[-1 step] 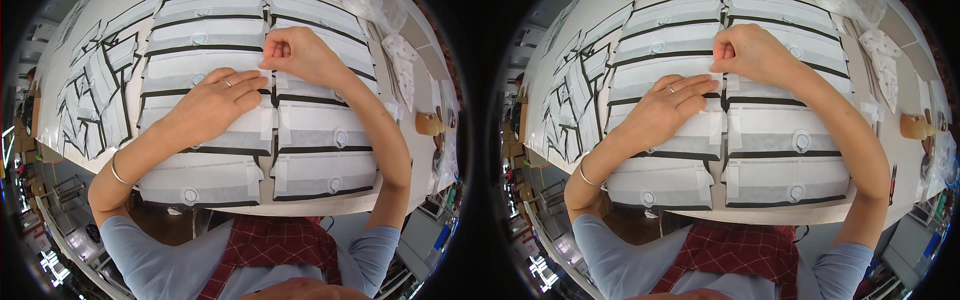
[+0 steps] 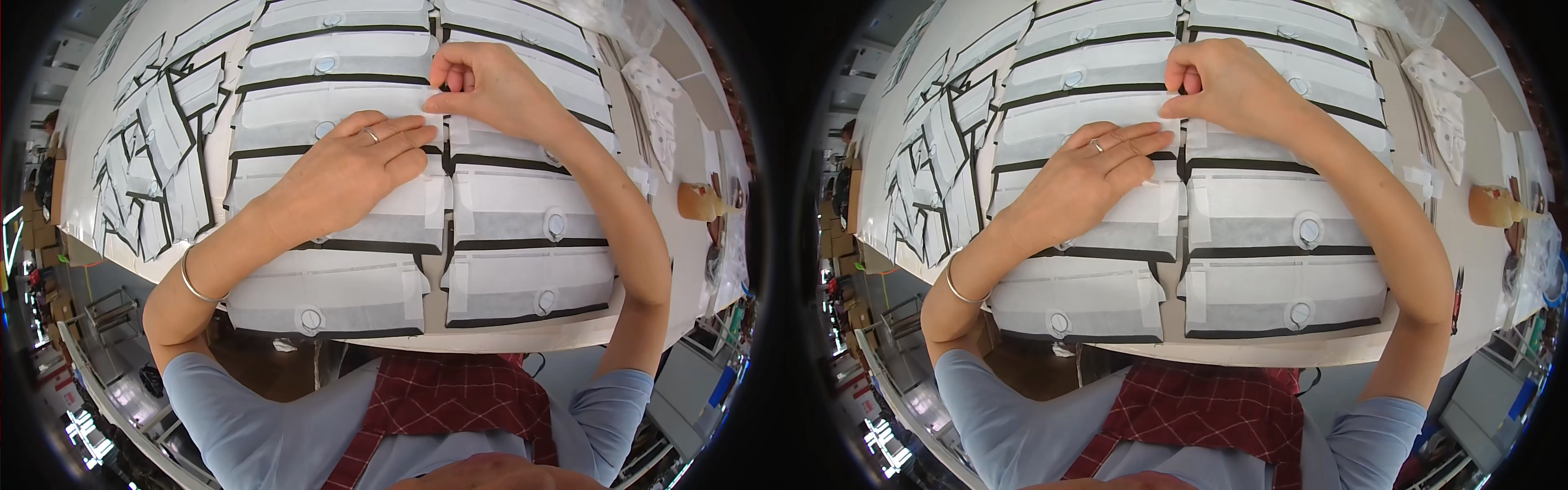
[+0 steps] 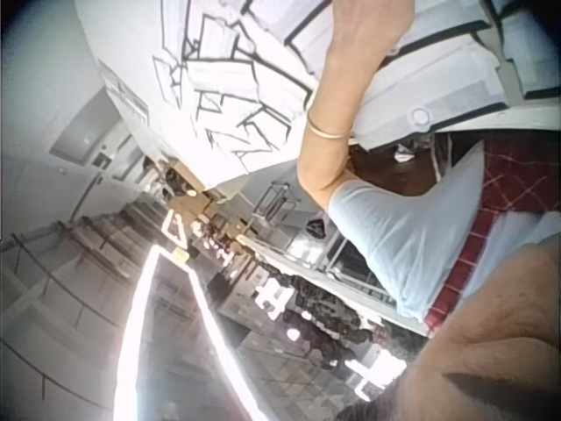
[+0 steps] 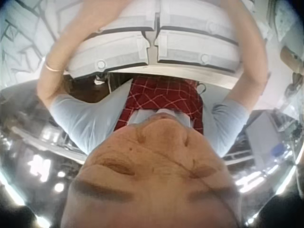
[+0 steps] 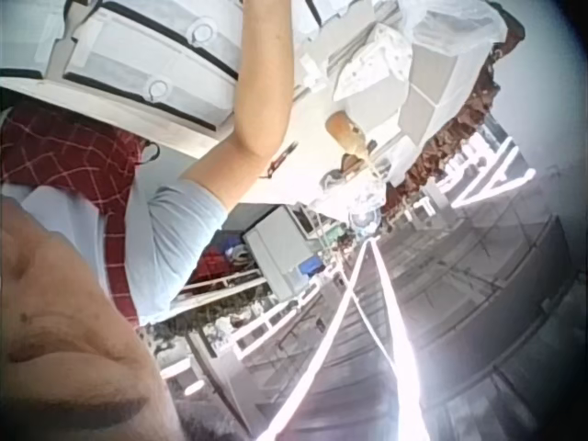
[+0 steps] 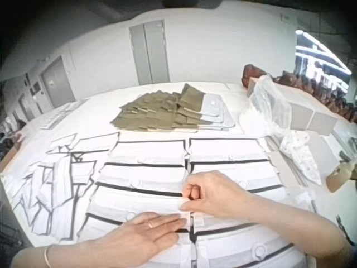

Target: The person assembles face masks by hand on a white table. They pick up small white paper pieces, fold them, and attach them to the top edge of pre-cut mask bodies laid out in rows. The person works systematically across the items, pressing the folded pieces into place.

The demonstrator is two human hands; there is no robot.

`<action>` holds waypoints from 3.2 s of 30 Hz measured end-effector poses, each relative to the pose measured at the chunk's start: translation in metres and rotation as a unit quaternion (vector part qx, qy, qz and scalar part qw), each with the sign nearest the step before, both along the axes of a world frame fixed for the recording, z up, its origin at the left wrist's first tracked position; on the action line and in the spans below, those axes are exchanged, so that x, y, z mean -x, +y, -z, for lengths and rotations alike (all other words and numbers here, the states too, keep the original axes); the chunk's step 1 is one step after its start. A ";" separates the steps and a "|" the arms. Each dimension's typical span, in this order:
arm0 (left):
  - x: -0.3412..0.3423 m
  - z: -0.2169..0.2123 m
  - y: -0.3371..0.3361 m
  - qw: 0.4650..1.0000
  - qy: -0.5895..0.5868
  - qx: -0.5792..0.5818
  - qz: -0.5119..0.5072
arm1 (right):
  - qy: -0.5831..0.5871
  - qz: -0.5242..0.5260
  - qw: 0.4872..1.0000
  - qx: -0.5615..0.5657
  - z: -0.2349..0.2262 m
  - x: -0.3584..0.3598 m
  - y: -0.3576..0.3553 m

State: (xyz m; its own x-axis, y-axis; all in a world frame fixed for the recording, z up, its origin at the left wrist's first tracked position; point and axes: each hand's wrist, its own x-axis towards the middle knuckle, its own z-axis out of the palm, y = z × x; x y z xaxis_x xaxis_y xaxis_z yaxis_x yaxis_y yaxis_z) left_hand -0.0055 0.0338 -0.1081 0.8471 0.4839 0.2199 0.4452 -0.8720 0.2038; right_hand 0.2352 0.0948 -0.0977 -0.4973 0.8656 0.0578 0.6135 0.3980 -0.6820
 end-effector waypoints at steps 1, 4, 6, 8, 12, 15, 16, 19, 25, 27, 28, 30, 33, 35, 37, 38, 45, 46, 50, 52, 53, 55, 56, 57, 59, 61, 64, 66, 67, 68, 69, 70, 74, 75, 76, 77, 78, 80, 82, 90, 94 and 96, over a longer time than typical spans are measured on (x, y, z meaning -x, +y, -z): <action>0.000 -0.001 0.000 1.000 0.006 -0.001 0.002 | 0.013 0.019 1.000 -0.013 0.000 -0.001 0.000; 0.005 -0.001 0.004 0.999 -0.027 0.017 0.014 | 0.020 0.064 0.997 -0.029 -0.011 -0.002 -0.006; 0.008 -0.004 0.002 0.999 -0.041 0.017 0.001 | 0.023 0.007 0.991 -0.130 -0.007 -0.007 -0.009; 0.010 -0.007 0.001 0.999 -0.047 0.016 -0.015 | -0.036 -0.034 0.980 -0.195 -0.005 -0.011 -0.019; 0.020 -0.016 -0.003 0.996 -0.052 0.019 -0.067 | -0.188 -0.093 0.937 -0.281 -0.001 -0.012 -0.056; 0.022 -0.016 -0.002 0.994 -0.063 0.014 -0.086 | -0.256 -0.116 0.907 -0.314 -0.002 -0.009 -0.066; 0.021 -0.016 -0.001 0.994 -0.066 0.010 -0.090 | -0.280 -0.122 0.898 -0.317 -0.003 -0.009 -0.067; 0.018 -0.017 -0.001 0.951 -0.136 0.196 -0.197 | -0.196 -0.122 0.935 -0.270 -0.008 -0.014 -0.054; -0.009 -0.025 0.012 0.828 -0.254 0.434 -0.250 | 0.251 0.030 0.948 0.192 -0.016 0.000 -0.049; -0.018 -0.021 0.013 0.813 -0.275 0.451 -0.244 | 0.228 0.060 0.942 0.239 -0.021 0.002 -0.046; -0.021 -0.020 0.014 0.806 -0.285 0.460 -0.240 | 0.216 0.076 0.937 0.262 -0.022 0.002 -0.044; -0.025 -0.020 0.018 0.804 -0.269 0.473 -0.239 | 0.211 0.090 0.938 0.262 -0.020 -0.001 -0.040; -0.027 -0.017 0.026 0.787 -0.264 0.502 -0.245 | 0.198 0.094 0.948 0.232 -0.020 -0.009 -0.033; -0.025 -0.016 0.033 0.779 -0.274 0.505 -0.251 | 0.161 0.080 0.964 0.195 -0.020 -0.019 -0.021; -0.020 -0.015 0.042 0.780 -0.292 0.492 -0.252 | 0.094 0.061 0.982 0.152 -0.018 -0.037 0.001; -0.017 -0.014 0.047 0.805 -0.278 0.454 -0.263 | 0.066 0.043 0.982 0.173 -0.022 -0.041 0.012; -0.017 -0.006 0.069 0.967 -0.140 0.133 -0.166 | 0.026 -0.030 0.991 0.131 -0.006 -0.039 0.063; -0.018 -0.005 0.069 0.972 -0.146 0.115 -0.141 | 0.020 -0.029 0.990 0.137 -0.007 -0.036 0.065; -0.020 0.003 0.064 0.987 -0.118 0.074 -0.086 | 0.007 -0.038 0.988 0.149 -0.010 -0.029 0.070; -0.022 0.004 0.062 0.992 -0.093 0.059 -0.065 | 0.008 -0.039 0.988 0.150 -0.009 -0.029 0.071; -0.023 0.004 0.061 0.994 -0.087 0.046 -0.050 | 0.010 -0.037 0.988 0.150 -0.008 -0.029 0.072; -0.025 0.005 0.060 0.997 -0.069 0.024 -0.025 | 0.013 -0.033 0.989 0.145 -0.007 -0.029 0.072; -0.027 0.005 0.060 0.998 -0.056 0.014 -0.016 | 0.014 -0.032 0.990 0.139 -0.005 -0.029 0.072; -0.029 0.004 0.060 0.999 -0.043 0.004 -0.008 | 0.016 -0.031 0.991 0.133 -0.004 -0.029 0.072; -0.032 0.005 0.059 1.000 -0.024 -0.001 -0.013 | 0.028 -0.018 0.995 0.093 0.002 -0.030 0.070; -0.033 0.007 0.058 1.000 -0.016 -0.007 -0.019 | 0.008 -0.011 1.000 0.027 0.002 -0.033 0.067; -0.033 0.009 0.057 0.999 -0.024 -0.011 -0.020 | -0.054 -0.034 0.990 -0.122 0.002 -0.041 0.053; -0.033 0.009 0.058 0.999 -0.037 -0.001 -0.016 | -0.078 -0.085 0.965 -0.237 0.010 -0.045 0.041; -0.033 0.009 0.058 0.998 -0.058 -0.005 -0.035 | -0.132 -0.082 0.954 -0.256 0.009 -0.044 0.035; -0.033 0.009 0.059 0.995 -0.079 -0.009 -0.054 | -0.186 -0.078 0.940 -0.274 0.007 -0.042 0.027; -0.034 0.007 0.060 0.992 -0.100 -0.014 -0.070 | -0.241 -0.071 0.923 -0.292 0.005 -0.041 0.021; -0.034 0.002 0.060 0.983 -0.117 0.047 -0.134 | -0.242 -0.071 0.919 -0.304 0.005 -0.041 0.017; -0.029 -0.012 0.068 0.884 -0.208 0.310 -0.283 | -0.274 -0.078 0.904 -0.320 0.003 -0.037 0.013; -0.027 -0.015 0.070 0.846 -0.237 0.377 -0.294 | -0.288 -0.082 0.900 -0.317 0.001 -0.036 0.015; -0.026 -0.015 0.070 0.830 -0.258 0.401 -0.290 | -0.252 -0.080 0.917 -0.300 0.000 -0.037 0.019; -0.026 -0.015 0.069 0.813 -0.279 0.424 -0.286 | -0.215 -0.077 0.932 -0.282 0.000 -0.039 0.025; -0.027 -0.015 0.069 0.794 -0.299 0.447 -0.281 | -0.179 -0.074 0.945 -0.263 -0.001 -0.040 0.028; -0.029 -0.019 0.067 0.774 -0.313 0.472 -0.282 | 0.044 -0.006 0.998 -0.038 -0.005 -0.030 0.029; -0.032 -0.021 0.066 0.761 -0.321 0.489 -0.280 | 0.166 0.044 0.978 0.121 -0.013 -0.018 0.027; -0.028 -0.015 0.069 0.764 -0.326 0.499 -0.247 | 0.187 0.057 0.962 0.189 -0.016 0.001 0.034; -0.020 -0.017 0.074 0.778 -0.312 0.479 -0.262 | 0.186 0.042 0.970 0.151 -0.013 0.002 0.041; -0.016 -0.020 0.074 0.759 -0.348 0.473 -0.281 | 0.174 0.045 0.973 0.145 -0.018 0.001 0.044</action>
State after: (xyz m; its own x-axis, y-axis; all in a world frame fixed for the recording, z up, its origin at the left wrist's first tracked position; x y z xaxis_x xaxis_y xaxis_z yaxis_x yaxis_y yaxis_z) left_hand 0.0107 0.1073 -0.0879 0.2856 0.9463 -0.1518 0.1895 0.0996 0.9768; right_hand 0.2345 0.1392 -0.0802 -0.4120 0.9101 -0.0444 0.3492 0.1127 -0.9302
